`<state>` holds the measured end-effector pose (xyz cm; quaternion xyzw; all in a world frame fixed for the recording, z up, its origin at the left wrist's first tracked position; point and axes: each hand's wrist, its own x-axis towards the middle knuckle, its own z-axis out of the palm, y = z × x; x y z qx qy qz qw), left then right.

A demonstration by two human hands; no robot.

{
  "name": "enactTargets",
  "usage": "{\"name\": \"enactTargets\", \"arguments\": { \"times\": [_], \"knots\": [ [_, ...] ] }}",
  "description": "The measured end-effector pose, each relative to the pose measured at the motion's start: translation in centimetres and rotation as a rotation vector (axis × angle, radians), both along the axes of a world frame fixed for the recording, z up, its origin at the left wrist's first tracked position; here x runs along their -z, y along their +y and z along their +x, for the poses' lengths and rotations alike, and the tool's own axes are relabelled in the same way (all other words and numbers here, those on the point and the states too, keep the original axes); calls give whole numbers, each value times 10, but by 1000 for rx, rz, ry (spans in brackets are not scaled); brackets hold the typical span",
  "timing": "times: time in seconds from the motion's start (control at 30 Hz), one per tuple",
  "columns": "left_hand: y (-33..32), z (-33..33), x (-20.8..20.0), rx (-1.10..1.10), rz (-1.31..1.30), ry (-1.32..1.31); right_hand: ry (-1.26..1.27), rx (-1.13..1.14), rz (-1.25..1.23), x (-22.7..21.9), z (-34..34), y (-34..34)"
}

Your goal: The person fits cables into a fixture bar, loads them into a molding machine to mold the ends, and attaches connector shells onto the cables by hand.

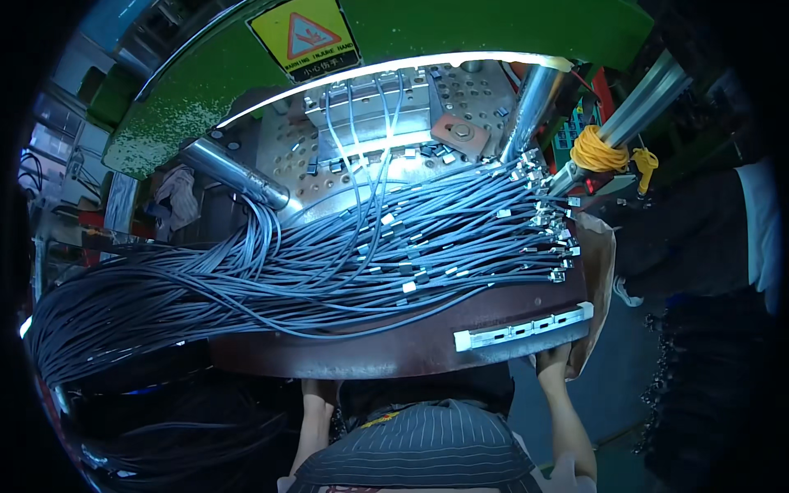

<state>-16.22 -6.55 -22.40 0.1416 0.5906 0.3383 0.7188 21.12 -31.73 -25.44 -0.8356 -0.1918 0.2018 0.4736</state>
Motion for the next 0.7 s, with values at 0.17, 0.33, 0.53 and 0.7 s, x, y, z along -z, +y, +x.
{"name": "enactTargets", "arguments": {
  "times": [0.17, 0.33, 0.53, 0.7],
  "knots": [
    [-3, -8, 4, 11, -7, -44, -15, 25, -46, 31, 5, -17],
    [1, -3, -18, 378, -6, 203, -112, 2, -349, -51, -1, 23],
    [18, 97, -166, 1157, 1437, 492, -703, -321, -146, -179, 41, 39],
    [44, 154, -127, 1218, 1851, 933, -782, -732, -56, -153, 43, 73]
  ]
}}
